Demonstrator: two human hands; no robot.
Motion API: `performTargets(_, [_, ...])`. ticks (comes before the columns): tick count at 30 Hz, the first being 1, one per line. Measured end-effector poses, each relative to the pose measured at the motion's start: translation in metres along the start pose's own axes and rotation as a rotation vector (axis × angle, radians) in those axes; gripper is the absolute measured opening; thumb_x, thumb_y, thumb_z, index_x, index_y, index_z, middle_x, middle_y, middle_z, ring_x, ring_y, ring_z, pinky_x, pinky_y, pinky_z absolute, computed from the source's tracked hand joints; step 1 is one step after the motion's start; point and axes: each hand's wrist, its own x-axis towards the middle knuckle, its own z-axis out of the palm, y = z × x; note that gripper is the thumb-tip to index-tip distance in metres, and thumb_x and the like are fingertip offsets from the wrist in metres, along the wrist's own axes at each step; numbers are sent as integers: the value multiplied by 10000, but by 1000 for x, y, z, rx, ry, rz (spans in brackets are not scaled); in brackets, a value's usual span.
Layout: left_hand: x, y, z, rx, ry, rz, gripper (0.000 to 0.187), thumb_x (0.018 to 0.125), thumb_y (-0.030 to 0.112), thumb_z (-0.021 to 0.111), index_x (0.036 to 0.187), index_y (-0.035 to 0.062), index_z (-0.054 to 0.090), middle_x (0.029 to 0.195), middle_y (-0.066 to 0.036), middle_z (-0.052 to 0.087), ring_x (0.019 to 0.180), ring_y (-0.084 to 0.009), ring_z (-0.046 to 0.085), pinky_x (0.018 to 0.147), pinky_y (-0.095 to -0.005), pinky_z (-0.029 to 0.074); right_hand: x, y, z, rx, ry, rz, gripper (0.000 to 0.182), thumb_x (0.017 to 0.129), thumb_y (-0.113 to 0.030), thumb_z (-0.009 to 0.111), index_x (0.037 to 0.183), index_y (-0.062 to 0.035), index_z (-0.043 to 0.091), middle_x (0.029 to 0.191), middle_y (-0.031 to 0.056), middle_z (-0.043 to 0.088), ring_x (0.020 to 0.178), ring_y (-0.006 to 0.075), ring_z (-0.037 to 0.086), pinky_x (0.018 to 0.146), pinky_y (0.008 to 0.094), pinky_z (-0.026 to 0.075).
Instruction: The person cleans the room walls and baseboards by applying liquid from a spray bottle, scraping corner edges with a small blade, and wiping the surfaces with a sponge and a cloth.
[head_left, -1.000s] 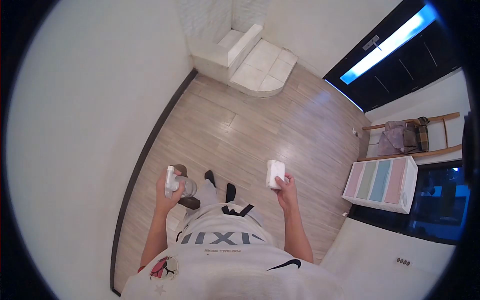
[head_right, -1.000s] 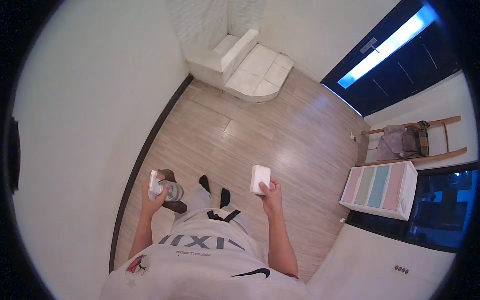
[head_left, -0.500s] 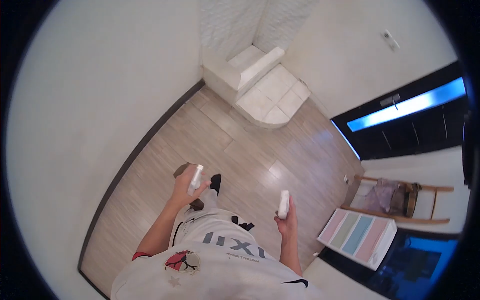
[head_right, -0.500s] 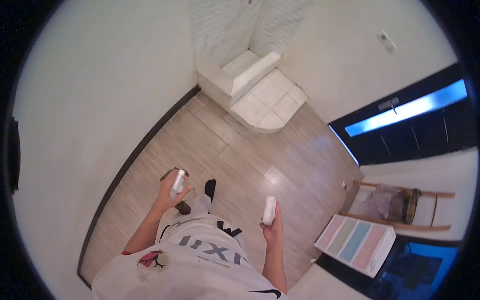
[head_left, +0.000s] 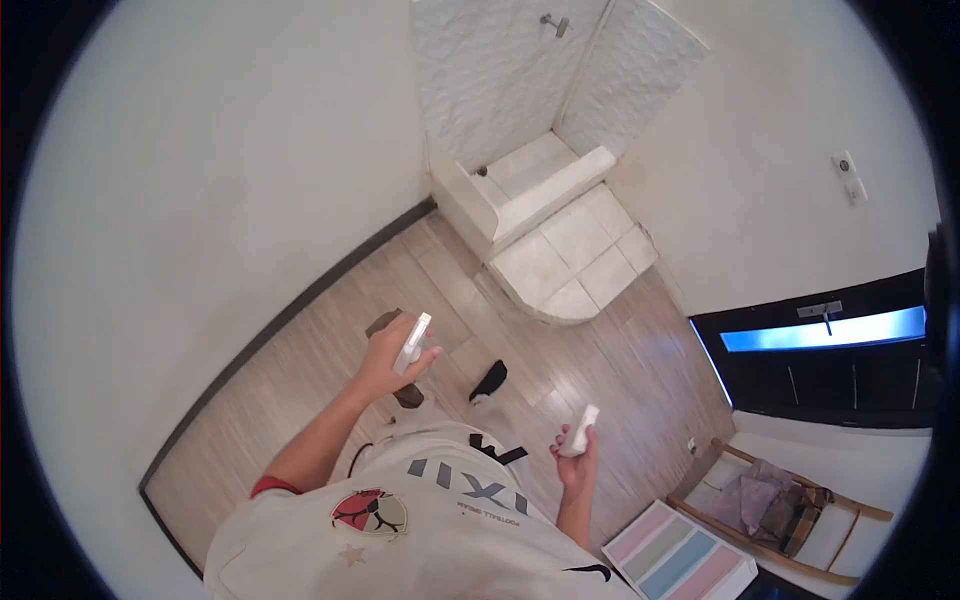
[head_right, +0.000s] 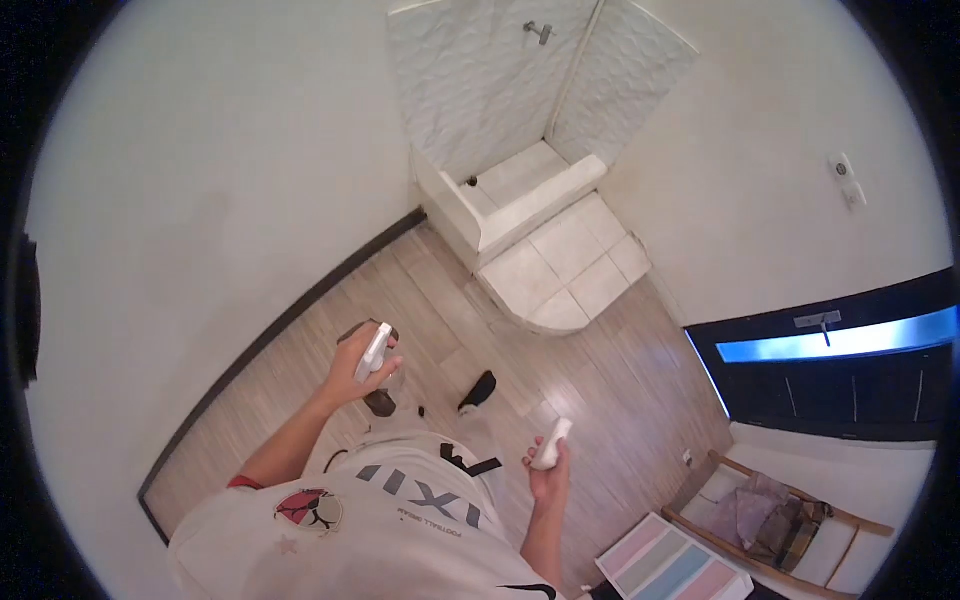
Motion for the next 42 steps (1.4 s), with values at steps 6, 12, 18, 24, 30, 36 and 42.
performTargets(6, [47, 1, -6, -92, 227, -243, 275, 790, 157, 752, 987, 31, 607, 905, -125, 613, 782, -285, 617, 710, -351, 487, 82, -117, 135, -133, -200, -34, 468, 936, -436, 521, 1242, -84, 485, 1026, 125, 605, 783, 250, 578, 644, 392, 461])
performTargets(12, [83, -49, -7, 105, 402, -292, 251, 781, 136, 761, 947, 22, 611, 849, -119, 596, 744, -278, 601, 683, -355, 480, 163, -188, 283, -30, -484, 11, 429, 947, -442, 501, 1224, -115, 483, 992, 105, 583, 765, 229, 558, 651, 396, 476])
performTargets(18, [169, -148, -25, -107, 487, -401, 235, 788, 106, 739, 949, 13, 595, 806, -130, 578, 699, -282, 591, 660, -357, 475, 316, -226, 436, -657, -280, -462, 746, 835, -328, 747, 1405, -34, 365, 1218, 174, 535, 1063, 304, 541, 910, 435, 457])
performTargets(24, [270, -160, -71, 11, 278, -364, 252, 781, 107, 737, 959, 22, 581, 847, -146, 588, 769, -318, 610, 695, -373, 485, 465, -317, 622, -1245, 29, -1314, 1038, 764, -405, 784, 1474, 95, 216, 1446, 307, 379, 1366, 398, 374, 1127, 408, 314])
performTargets(30, [285, -178, -69, 79, 281, -468, 234, 797, 107, 712, 948, 6, 564, 855, -163, 580, 794, -362, 603, 705, -414, 483, 554, -398, 763, -1432, 299, -1464, 1053, 745, -490, 777, 1481, 33, 234, 1301, 299, 476, 1164, 455, 532, 947, 498, 461])
performTargets(36, [282, -212, -42, 45, 246, -631, 211, 792, 75, 681, 938, 13, 542, 851, -136, 567, 782, -296, 592, 710, -389, 484, 616, -443, 782, -1645, 108, -1724, 1044, 738, -455, 807, 1500, -47, 223, 1210, 225, 529, 1078, 433, 575, 850, 497, 496])
performTargets(42, [297, -248, -18, 46, 219, -675, 247, 753, 104, 720, 909, 9, 553, 817, -160, 559, 732, -355, 586, 661, -420, 478, 626, -460, 792, -1703, 115, -1808, 968, 767, -456, 795, 1474, -36, 285, 1241, 194, 538, 1046, 394, 591, 854, 457, 498])
